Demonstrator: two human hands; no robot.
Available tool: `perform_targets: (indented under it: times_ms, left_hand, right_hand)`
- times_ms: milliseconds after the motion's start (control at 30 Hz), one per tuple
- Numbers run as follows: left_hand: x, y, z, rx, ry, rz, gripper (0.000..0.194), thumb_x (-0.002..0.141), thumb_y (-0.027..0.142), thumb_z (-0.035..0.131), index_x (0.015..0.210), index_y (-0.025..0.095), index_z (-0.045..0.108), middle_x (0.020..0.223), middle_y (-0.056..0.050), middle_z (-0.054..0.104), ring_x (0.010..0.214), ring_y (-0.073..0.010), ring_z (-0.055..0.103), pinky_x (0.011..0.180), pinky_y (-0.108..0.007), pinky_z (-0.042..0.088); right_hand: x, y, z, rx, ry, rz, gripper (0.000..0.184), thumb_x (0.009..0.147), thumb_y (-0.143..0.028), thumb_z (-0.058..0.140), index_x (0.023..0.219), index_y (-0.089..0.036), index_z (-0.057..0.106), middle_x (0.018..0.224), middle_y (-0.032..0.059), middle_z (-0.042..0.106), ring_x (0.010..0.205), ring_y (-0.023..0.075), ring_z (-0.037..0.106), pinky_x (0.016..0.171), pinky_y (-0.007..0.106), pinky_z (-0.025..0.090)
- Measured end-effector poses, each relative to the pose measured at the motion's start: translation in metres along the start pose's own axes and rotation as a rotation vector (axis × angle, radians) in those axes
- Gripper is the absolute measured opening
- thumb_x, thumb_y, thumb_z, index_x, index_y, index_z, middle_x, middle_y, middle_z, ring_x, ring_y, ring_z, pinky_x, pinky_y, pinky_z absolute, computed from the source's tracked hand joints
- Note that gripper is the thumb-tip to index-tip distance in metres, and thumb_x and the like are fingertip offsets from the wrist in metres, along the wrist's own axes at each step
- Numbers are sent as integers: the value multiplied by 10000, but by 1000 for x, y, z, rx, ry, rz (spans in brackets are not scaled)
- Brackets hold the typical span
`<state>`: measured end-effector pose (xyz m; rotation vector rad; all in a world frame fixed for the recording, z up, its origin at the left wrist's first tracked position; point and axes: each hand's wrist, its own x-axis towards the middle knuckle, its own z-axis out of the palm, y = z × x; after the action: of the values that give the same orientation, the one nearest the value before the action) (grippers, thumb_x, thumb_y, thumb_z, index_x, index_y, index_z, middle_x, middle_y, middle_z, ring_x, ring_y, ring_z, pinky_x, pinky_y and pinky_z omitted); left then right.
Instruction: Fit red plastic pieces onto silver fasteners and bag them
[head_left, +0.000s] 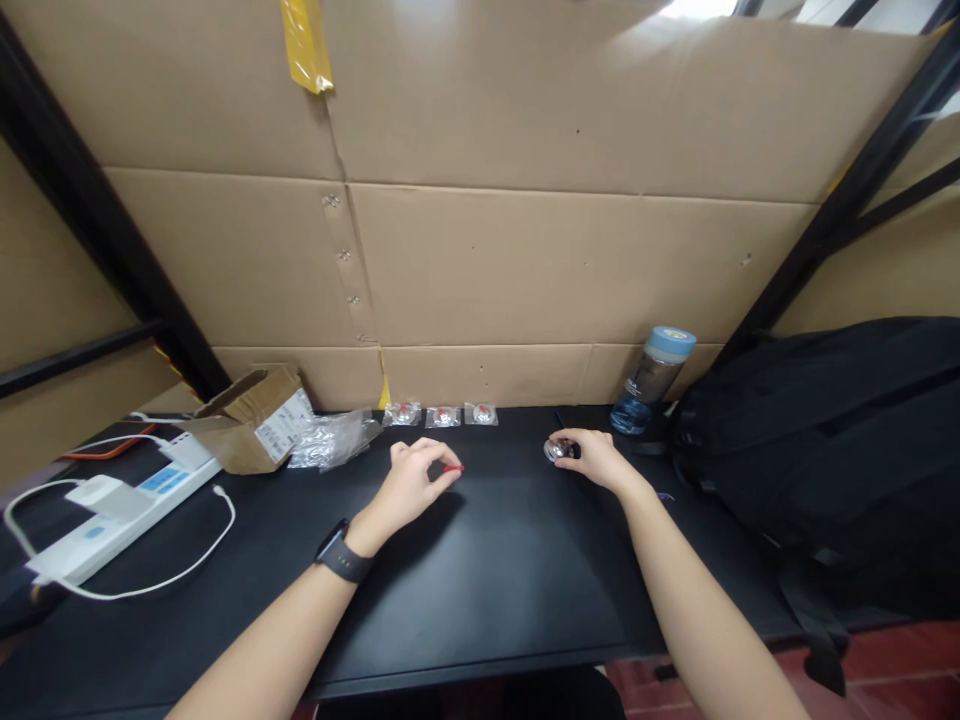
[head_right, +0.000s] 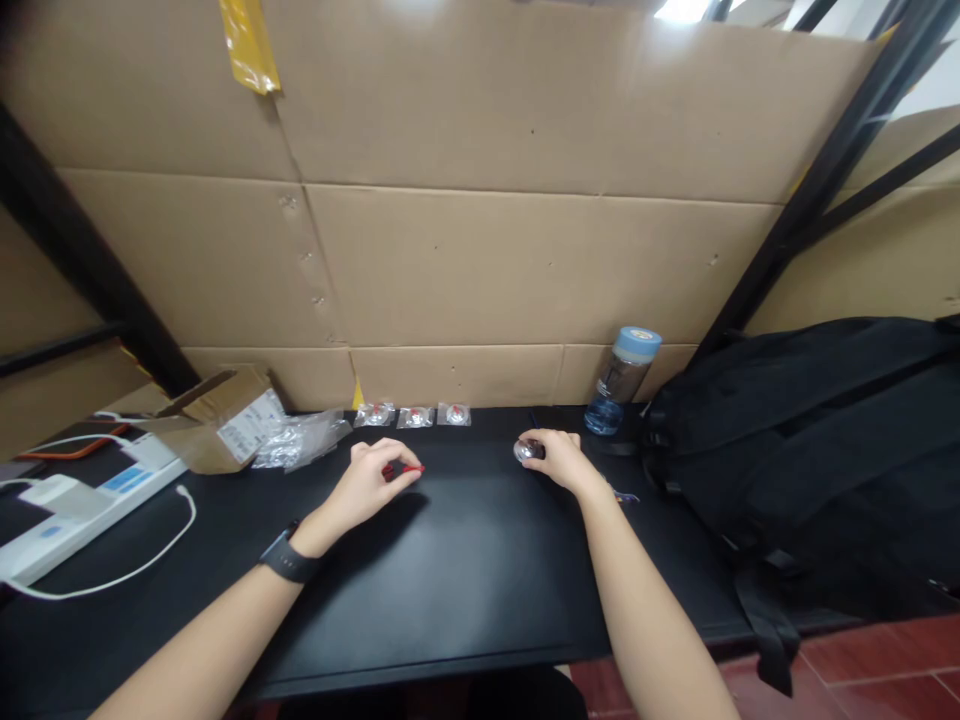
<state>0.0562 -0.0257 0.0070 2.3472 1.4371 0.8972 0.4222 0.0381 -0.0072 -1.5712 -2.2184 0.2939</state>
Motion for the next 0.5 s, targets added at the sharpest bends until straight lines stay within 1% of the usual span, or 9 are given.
perform_targets:
  times_ms: [67,100,200,267,333,400,500]
  left_hand:
    - [0,2,4,-41,28,-42,153,914,379,653,1014,283,716,987,-14,777,1050,-236,640,940,-415,323]
    - [0,3,6,-62,43,-64,162,911,385,658,1026,291,723,992,-14,780,1058,-239,645,949,-423,330]
    - [0,6,9,-117,69,-104,128,899,391,675,943,307,761,1039,-3,773,1055,-234,657,960,-424,364]
    - [-1,8,10,-144,87,-118,130,901,397,670,907,315,770,1054,2,766,1086,-236,646,961,-421,388]
    - [-1,9,11,-166,103,-117,136,908,399,661,906,317,770,1062,-1,761,1135,-243,623,974,-427,401]
    - [-1,11,12,-189,119,-108,133,913,382,658,907,308,768,1115,-10,744,1167,-246,603,982,-430,412]
    - [-2,16,15,-211,136,-91,118,916,337,659,907,293,767,1195,-27,695,1181,-249,581,974,-424,429]
  right_hand:
    - [-2,-4,-4,85,38,-39,362,757,-262,773,1112,-307,719,1091,24,774,1040,273,709,985,460,456]
    - [-3,-8,-4,143,57,-64,381,755,-276,776,1130,-299,716,1104,32,768,1036,268,709,983,446,474]
    - [-5,-31,0,335,84,-140,455,749,-328,794,1192,-279,702,1138,50,750,1041,257,703,977,422,510]
    - [-6,-53,10,449,89,-184,501,744,-353,810,1224,-271,691,1156,61,743,1064,260,695,969,428,524]
    - [-7,-77,25,568,129,-216,532,745,-370,822,1248,-276,678,1183,67,733,1071,258,692,937,427,546]
    - [-9,-99,39,690,150,-256,569,726,-381,850,1255,-276,670,1198,76,725,1087,260,689,918,418,561]
    - [-14,-125,54,806,189,-287,550,704,-395,874,1204,-267,683,1200,86,712,1074,261,691,899,407,577]
